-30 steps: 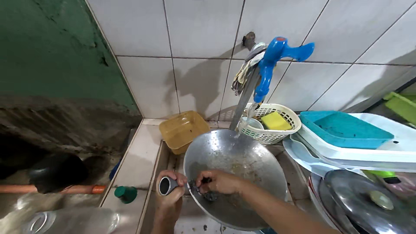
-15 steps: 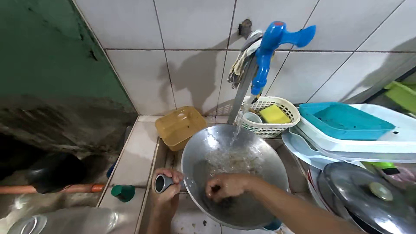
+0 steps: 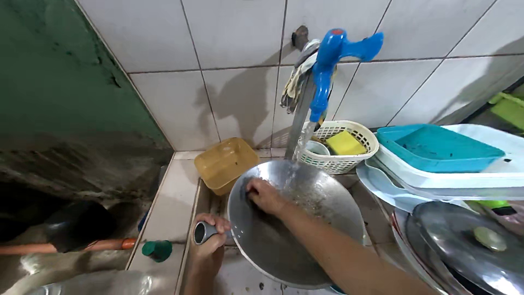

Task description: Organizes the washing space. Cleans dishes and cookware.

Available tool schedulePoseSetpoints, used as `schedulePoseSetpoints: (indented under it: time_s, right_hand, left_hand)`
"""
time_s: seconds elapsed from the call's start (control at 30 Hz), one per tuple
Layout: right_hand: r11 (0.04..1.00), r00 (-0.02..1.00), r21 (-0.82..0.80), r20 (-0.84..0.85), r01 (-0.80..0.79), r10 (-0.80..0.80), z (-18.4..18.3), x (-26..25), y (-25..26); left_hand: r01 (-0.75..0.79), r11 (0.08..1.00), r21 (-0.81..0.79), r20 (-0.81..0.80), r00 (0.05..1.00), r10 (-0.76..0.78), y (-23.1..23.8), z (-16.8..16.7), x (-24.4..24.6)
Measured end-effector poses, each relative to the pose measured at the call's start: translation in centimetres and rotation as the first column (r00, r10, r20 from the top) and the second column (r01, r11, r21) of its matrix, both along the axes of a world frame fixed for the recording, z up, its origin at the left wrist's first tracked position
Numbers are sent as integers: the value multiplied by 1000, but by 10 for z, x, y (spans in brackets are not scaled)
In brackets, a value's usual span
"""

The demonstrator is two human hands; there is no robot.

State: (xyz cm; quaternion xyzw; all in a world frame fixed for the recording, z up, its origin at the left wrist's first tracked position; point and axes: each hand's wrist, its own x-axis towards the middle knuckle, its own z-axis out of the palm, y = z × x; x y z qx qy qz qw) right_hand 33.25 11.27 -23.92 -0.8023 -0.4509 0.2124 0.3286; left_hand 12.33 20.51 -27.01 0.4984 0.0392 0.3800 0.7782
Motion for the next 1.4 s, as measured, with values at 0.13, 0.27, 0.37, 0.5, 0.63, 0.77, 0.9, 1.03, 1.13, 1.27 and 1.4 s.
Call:
schedulePoseSetpoints:
  time_s: [0.13,0.27,0.37,0.5,0.63,0.77,0.9,1.03,1.13,1.27,1.4]
  right_hand:
    - [998,998,-57,-54,-15,12,20,-1,-3]
    - [992,990,96,-124,83,-70,-29,15,4]
    - [945,833,138,-447,-295,325,5,-40,-21]
    - [778,628,45,-561,-627,539,25,-39,-65]
    - [812,675,30,-538,-583,505,21,-39,-64]
    - [919,806,169,-441,-357,394,16,-45,-22]
    - [998,993,50,-114,47,-41,17,-9,6]
    - [903,861,120,273,412,-429,-27,66,-10]
    - [837,733,161,416,523,-538,-24,81,-29]
    - [828,780,106,289,551,-555,-33,49,-9]
    - [996,996,23,7,83,-84,-13,-41,-6]
  left_hand:
    - [-15,997,-77,-12,1000,14,-5,0,-4]
    - [-53,994,-94,-48,998,49,-7,4,0]
    - [-93,988,-120,-72,994,84,-9,-1,-3]
    - [-174,979,-110,-88,982,165,-17,0,-2]
    - [-110,990,-89,-86,991,103,-13,-4,0]
    - [-106,989,-100,-128,987,93,-9,-3,-1]
    - [-39,999,-27,-52,998,38,-4,-8,-3]
    - [-47,996,-70,-34,998,45,-8,0,-2]
    - [-60,997,-52,-38,998,58,-10,0,-2]
    - [-32,999,5,-27,999,33,-8,1,0]
    - [-11,998,61,-27,1000,12,-5,0,-1]
